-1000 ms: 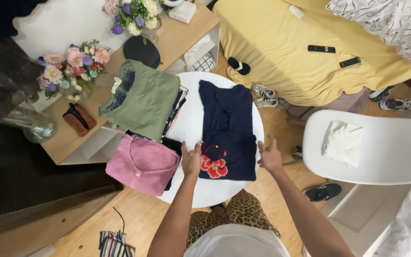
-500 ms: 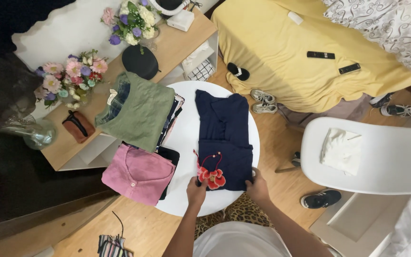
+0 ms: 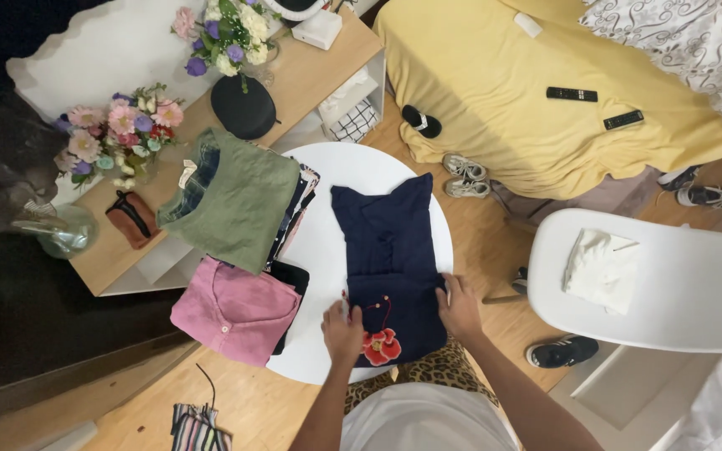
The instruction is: The person folds a black t-shirt, a pink shirt, a navy blue shirt, and a white shirt on a white round table. They pick up each item from a nearby bed, fold it neatly, and place it on the table.
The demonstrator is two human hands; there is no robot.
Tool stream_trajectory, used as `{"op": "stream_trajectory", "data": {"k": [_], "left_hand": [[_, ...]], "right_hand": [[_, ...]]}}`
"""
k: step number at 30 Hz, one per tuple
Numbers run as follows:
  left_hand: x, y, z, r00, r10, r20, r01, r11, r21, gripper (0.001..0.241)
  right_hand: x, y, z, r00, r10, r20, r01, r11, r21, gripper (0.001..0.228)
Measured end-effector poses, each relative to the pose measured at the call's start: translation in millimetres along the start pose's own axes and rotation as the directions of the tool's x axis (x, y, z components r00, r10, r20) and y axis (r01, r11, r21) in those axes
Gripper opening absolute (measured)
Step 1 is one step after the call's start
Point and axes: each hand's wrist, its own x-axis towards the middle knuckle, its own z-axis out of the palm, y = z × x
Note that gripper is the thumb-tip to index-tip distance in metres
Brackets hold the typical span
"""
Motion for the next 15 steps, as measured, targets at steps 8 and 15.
{"op": "stream_trajectory", "data": {"k": [8,15], "left_hand": [[78,38,29,0.936,-0.315,0.156,0.316,0.949,0.018,0.036],[84,28,27,0.865,-0.498,0.051,0.489,0.862,0.130,0.023]], "right_hand": [[70,-3,16,0.977,0.188,0.102,-0.176,0.978,-0.110,0.034],[81,26,30,0.953,0.276,0.126,-0.264,0.959,-0.108,0.021]]}}
